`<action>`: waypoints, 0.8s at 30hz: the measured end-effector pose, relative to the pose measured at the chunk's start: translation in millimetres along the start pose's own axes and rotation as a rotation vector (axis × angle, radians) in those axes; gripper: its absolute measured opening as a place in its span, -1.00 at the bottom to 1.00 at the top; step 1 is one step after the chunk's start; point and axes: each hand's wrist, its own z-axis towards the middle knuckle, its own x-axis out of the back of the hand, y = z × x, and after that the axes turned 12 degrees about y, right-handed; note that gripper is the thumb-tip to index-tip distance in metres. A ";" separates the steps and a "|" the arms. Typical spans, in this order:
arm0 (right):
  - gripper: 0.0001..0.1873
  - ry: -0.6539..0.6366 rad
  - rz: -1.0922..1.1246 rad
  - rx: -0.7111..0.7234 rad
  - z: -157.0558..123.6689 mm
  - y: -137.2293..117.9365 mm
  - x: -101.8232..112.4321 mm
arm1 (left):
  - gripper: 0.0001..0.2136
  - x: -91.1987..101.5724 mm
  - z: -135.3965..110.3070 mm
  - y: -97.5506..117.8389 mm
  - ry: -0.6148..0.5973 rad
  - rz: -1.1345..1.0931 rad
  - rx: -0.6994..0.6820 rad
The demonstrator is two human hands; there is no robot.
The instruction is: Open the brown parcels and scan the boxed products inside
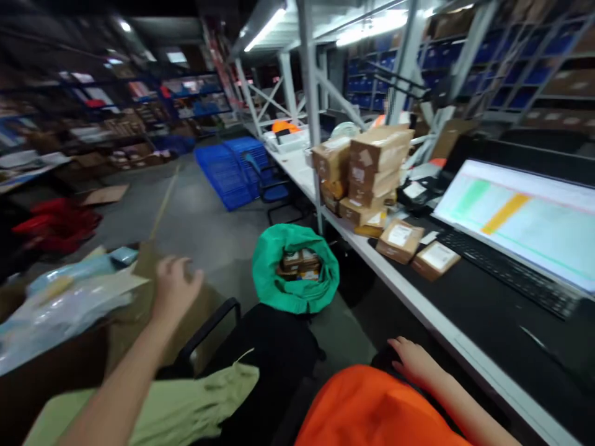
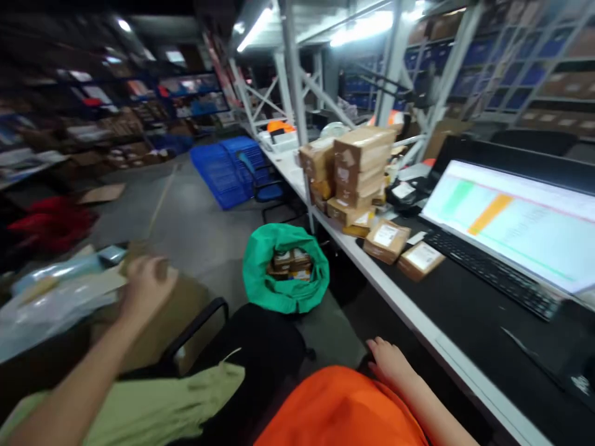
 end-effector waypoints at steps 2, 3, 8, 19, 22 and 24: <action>-0.44 0.062 0.009 -0.129 -16.5 54.6 -7.6 | -0.71 -93.4 -13.4 104.4 -0.287 -0.269 -0.046; -0.46 0.103 0.021 -0.192 -25.8 82.6 -12.9 | -0.74 -135.0 -27.0 158.7 -0.371 -0.334 -0.090; -0.52 0.327 0.097 -0.517 -81.8 213.5 -35.9 | -0.75 -285.0 -121.7 396.6 -0.741 -0.583 -0.238; -0.37 0.564 0.252 -1.001 -177.5 332.1 -66.5 | 0.06 -382.9 -210.3 651.3 -0.738 -0.510 -0.293; -0.36 0.657 0.232 -1.012 -172.4 344.3 -51.7 | 0.23 -395.6 -213.9 678.0 -0.720 -0.360 -0.371; -0.33 0.767 0.128 -1.113 -175.7 356.4 -40.0 | 0.22 -403.8 -213.2 689.7 -0.717 -0.276 -0.379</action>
